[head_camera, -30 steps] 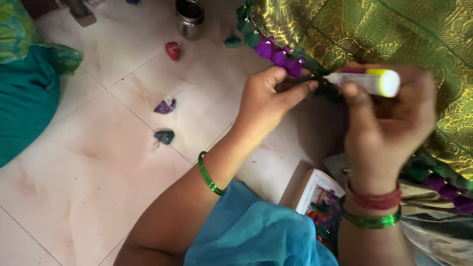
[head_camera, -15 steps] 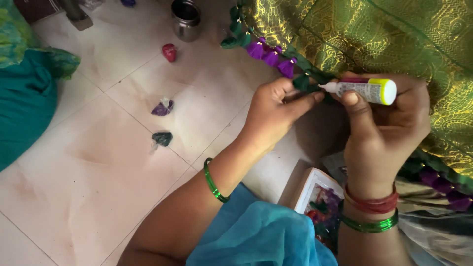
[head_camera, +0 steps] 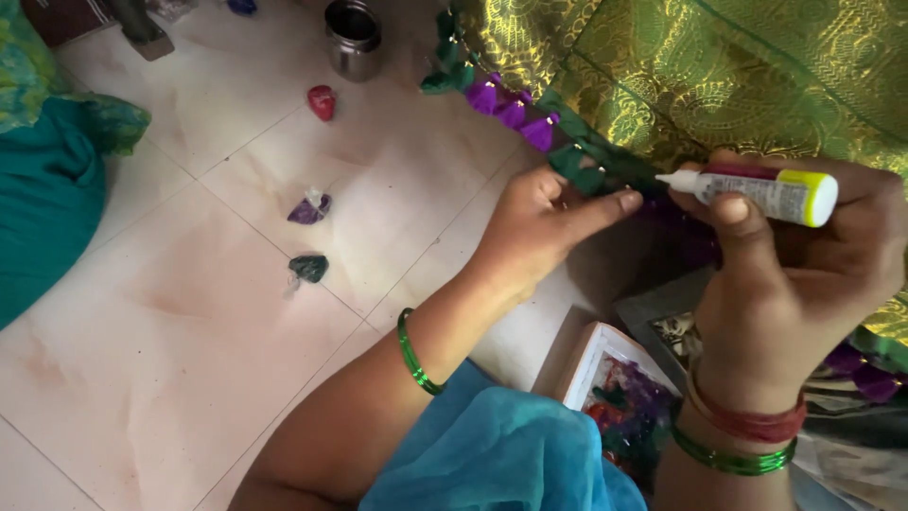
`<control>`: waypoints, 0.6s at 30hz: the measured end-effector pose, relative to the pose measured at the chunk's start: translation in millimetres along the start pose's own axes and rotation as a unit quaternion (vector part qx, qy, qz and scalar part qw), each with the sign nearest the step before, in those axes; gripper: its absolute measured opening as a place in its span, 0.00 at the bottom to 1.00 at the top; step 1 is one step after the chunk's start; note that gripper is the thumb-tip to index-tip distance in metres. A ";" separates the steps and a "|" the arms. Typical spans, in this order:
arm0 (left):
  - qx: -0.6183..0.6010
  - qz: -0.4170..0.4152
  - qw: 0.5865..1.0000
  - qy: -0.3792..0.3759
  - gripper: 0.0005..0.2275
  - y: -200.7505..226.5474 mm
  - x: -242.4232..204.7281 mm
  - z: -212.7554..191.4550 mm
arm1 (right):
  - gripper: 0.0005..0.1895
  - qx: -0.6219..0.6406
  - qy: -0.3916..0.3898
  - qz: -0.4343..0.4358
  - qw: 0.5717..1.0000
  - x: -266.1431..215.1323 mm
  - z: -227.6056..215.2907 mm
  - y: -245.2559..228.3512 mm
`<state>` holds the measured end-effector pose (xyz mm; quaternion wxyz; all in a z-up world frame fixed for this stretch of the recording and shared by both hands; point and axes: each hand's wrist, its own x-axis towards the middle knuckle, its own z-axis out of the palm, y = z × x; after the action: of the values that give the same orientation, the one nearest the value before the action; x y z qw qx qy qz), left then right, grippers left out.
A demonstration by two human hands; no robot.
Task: The recorder is applying a liquid adhesive from a tube to decorative fabric elements on the border of a garment.
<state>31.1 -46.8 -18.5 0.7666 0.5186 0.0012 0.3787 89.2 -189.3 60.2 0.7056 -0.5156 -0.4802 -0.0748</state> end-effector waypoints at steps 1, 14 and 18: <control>-0.001 0.000 1.000 -0.001 0.08 -2.4 -0.3 1.2 | 0.13 -0.001 0.001 0.000 1.000 -1.5 -1.9 3.7; 0.035 0.018 0.999 0.001 0.09 -4.4 -6.6 7.4 | 0.13 -0.042 -0.016 0.023 0.999 -10.1 -3.9 3.9; 0.022 0.013 1.000 -0.012 0.10 5.9 -12.2 13.0 | 0.14 -0.040 -0.015 0.005 0.999 -11.8 -14.9 1.6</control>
<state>24.1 -63.2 -12.6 0.7498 0.5400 -0.0065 0.3823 93.0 -205.1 50.2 0.6774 -0.5471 -0.4849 -0.0824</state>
